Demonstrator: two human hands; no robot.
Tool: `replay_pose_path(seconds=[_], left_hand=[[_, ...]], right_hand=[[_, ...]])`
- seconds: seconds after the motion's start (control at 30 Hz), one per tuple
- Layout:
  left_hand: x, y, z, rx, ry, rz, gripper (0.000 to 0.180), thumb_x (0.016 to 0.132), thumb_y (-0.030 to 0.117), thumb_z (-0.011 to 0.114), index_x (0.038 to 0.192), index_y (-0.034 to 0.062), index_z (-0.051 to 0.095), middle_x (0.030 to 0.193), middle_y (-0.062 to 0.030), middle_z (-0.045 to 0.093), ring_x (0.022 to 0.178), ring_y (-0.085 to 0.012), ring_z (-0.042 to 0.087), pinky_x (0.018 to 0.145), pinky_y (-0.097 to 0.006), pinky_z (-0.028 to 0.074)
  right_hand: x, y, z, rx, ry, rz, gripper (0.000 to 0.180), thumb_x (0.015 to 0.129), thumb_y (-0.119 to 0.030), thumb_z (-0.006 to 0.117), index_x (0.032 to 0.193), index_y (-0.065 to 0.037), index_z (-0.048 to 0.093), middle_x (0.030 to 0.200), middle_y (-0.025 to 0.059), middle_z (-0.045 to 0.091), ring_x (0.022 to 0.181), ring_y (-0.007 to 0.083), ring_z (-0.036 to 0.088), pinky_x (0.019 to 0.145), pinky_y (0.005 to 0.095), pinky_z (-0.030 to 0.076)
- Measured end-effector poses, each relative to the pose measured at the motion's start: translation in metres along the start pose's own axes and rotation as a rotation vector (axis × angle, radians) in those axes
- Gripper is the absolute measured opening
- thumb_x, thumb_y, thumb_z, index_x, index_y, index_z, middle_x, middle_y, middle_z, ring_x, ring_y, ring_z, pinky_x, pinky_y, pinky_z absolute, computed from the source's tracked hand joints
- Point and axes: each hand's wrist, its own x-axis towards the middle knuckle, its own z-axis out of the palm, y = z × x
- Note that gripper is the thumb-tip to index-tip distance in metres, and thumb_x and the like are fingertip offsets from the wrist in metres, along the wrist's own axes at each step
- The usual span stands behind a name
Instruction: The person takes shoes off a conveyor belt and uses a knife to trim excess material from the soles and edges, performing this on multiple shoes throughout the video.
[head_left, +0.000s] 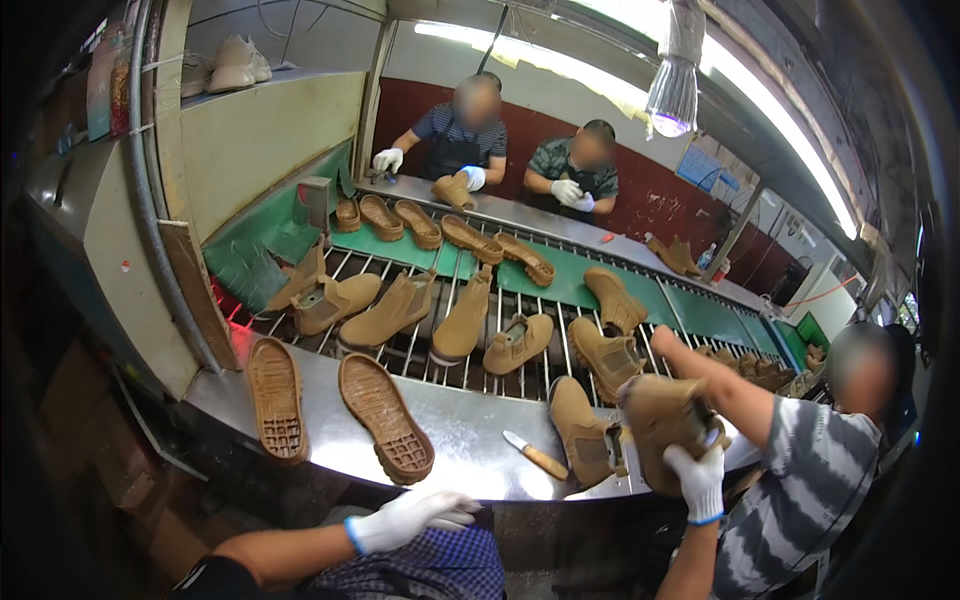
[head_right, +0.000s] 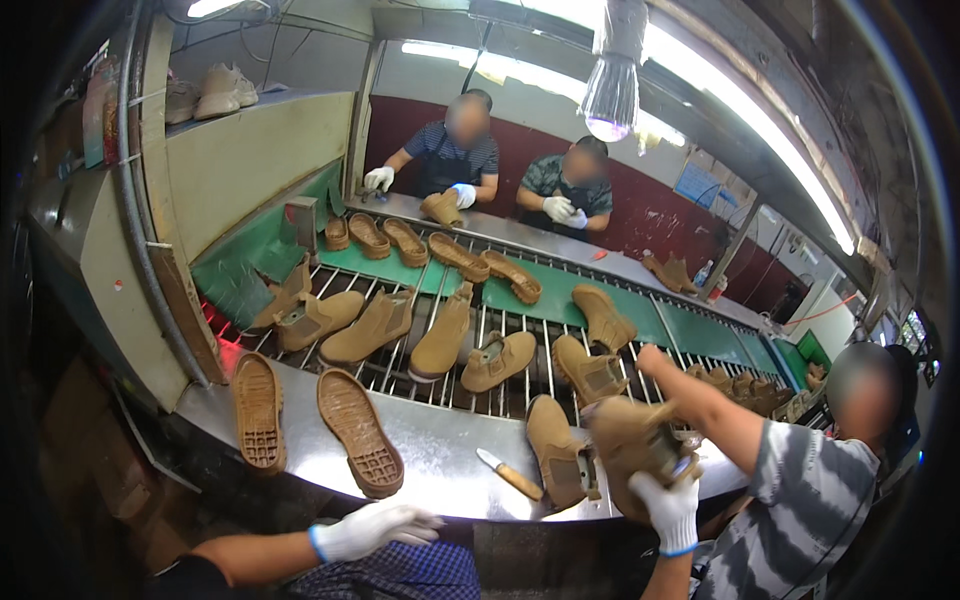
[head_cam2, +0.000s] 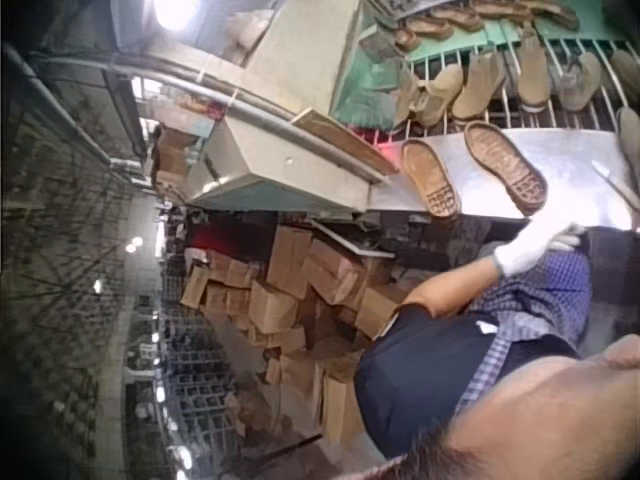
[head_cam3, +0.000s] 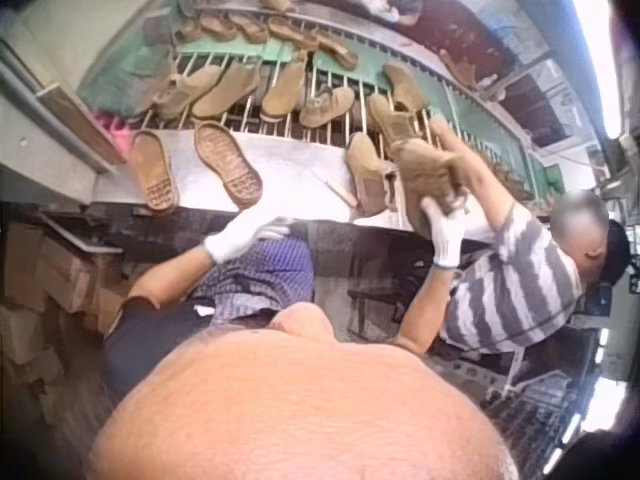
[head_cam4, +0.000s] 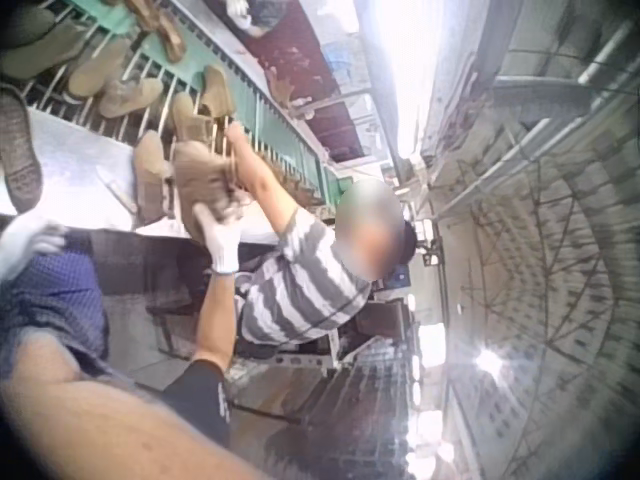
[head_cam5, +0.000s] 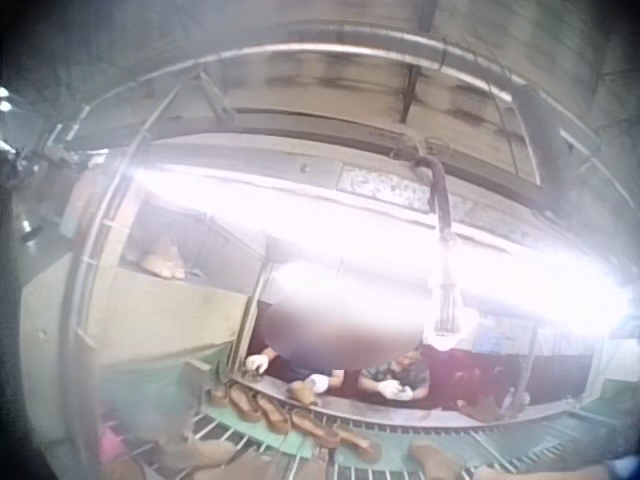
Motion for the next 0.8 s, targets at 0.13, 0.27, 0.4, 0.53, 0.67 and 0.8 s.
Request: replay_pose_path(seconds=[0.13,0.27,0.4,0.53,0.67,0.8], left_hand=[[0.030,0.037,0.030,-0.352,-0.306,-0.143,0.089,0.110,0.070,0.037,0.172,0.0079,0.021,0.174,-0.0199,0.033,0.154,-0.0365,0.043,0.125,-0.055,0.039],[0.021,0.027,0.050,-0.242,-0.017,-0.021,0.069,0.111,0.046,0.057,0.160,-0.0006,0.041,0.141,-0.0153,0.066,0.125,-0.0272,0.068,0.112,-0.043,0.054],[0.009,-0.022,0.045,0.253,0.241,0.326,0.084,0.105,0.053,0.064,0.160,-0.0053,0.038,0.155,-0.0226,0.054,0.143,-0.0332,0.053,0.123,-0.042,0.040],[0.003,0.106,-0.016,1.522,0.364,0.918,0.053,0.089,0.034,0.078,0.123,-0.0021,0.061,0.120,-0.0244,0.061,0.115,-0.0455,0.058,0.105,-0.053,0.047],[0.033,0.168,-0.143,1.769,0.941,0.379,0.057,0.088,0.050,0.075,0.113,-0.0007,0.071,0.122,-0.0235,0.064,0.121,-0.0391,0.058,0.102,-0.051,0.052],[0.063,0.165,-0.251,1.548,0.943,-0.443,0.079,0.087,0.070,0.062,0.130,0.0048,0.076,0.144,-0.0233,0.067,0.132,-0.0392,0.062,0.111,-0.049,0.048]], right_hand=[[0.010,-0.134,0.057,-0.487,-0.516,-0.679,0.081,0.073,-0.037,0.096,0.140,-0.005,0.064,0.132,0.0171,0.068,0.122,0.0347,0.066,0.107,0.0482,0.054],[-0.108,-0.052,0.146,-0.095,-0.295,-0.134,0.103,0.075,-0.070,0.087,0.151,-0.007,0.058,0.146,0.0228,0.060,0.134,0.0429,0.059,0.114,0.0554,0.049],[-0.191,0.026,0.255,0.926,-0.049,0.782,0.101,0.084,-0.075,0.074,0.156,-0.007,0.052,0.146,0.0217,0.060,0.135,0.0388,0.059,0.114,0.0520,0.050],[-0.231,0.059,0.301,1.043,-0.205,1.075,0.093,0.091,-0.073,0.064,0.157,-0.008,0.051,0.146,0.0191,0.061,0.134,0.0357,0.058,0.113,0.0491,0.049],[-0.261,0.081,0.305,1.086,-0.259,1.181,0.086,0.098,-0.070,0.055,0.158,-0.009,0.050,0.146,0.0164,0.061,0.133,0.0326,0.058,0.113,0.0462,0.049],[-0.288,0.098,0.292,1.140,-0.294,1.208,0.080,0.104,-0.068,0.045,0.158,-0.009,0.049,0.146,0.0137,0.062,0.132,0.0294,0.058,0.113,0.0433,0.049]])
